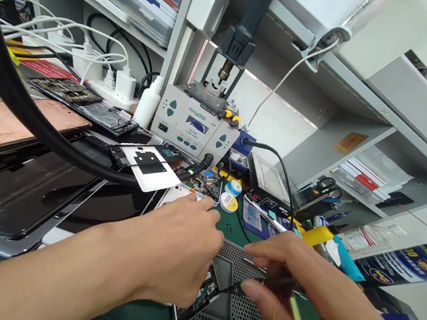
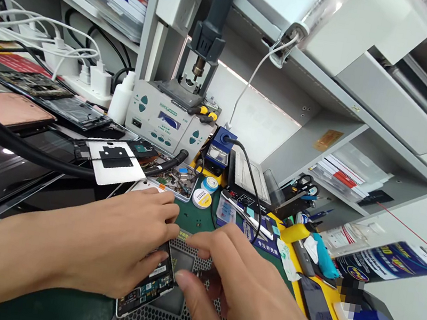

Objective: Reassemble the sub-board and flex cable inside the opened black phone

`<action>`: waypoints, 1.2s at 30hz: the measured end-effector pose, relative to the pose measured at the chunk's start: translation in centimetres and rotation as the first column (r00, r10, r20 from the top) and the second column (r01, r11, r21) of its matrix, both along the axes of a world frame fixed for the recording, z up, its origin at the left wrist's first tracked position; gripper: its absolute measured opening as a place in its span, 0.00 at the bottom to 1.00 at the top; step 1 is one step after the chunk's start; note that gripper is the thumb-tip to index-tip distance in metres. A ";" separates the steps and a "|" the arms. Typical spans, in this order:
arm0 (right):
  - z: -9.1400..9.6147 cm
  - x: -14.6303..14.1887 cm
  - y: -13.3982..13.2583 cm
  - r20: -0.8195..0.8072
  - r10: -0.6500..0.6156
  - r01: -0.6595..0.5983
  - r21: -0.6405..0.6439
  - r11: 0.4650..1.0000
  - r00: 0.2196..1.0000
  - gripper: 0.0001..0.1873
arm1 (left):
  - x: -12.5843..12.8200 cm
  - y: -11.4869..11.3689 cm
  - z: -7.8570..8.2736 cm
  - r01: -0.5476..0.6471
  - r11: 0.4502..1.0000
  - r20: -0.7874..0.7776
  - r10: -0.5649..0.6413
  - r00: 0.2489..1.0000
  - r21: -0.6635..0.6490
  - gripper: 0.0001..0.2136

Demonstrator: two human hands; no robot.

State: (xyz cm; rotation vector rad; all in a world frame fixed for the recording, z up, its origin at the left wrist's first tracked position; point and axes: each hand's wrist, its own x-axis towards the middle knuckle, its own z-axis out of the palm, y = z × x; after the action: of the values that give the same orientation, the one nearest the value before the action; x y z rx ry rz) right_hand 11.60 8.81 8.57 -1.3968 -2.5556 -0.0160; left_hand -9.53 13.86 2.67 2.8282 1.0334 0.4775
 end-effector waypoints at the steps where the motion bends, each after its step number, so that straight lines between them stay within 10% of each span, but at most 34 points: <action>1: -0.4 0.2 -0.1 -0.004 -0.014 0.014 0.009 1.000 1.000 0.10 | 0.0 0.0 0.0 -0.003 1.000 0.002 0.003 1.000 0.003 0.09; 36: -2.5 0.2 -1.3 -0.249 -0.100 0.078 -0.098 0.992 0.963 0.06 | 0.1 -0.1 -0.1 -0.016 1.000 0.003 0.016 1.000 0.003 0.10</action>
State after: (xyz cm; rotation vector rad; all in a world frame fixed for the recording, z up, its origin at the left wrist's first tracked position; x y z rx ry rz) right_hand 11.78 7.53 6.08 -1.4414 -2.3074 0.2466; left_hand -9.42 13.71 2.54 2.8225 1.0566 0.4850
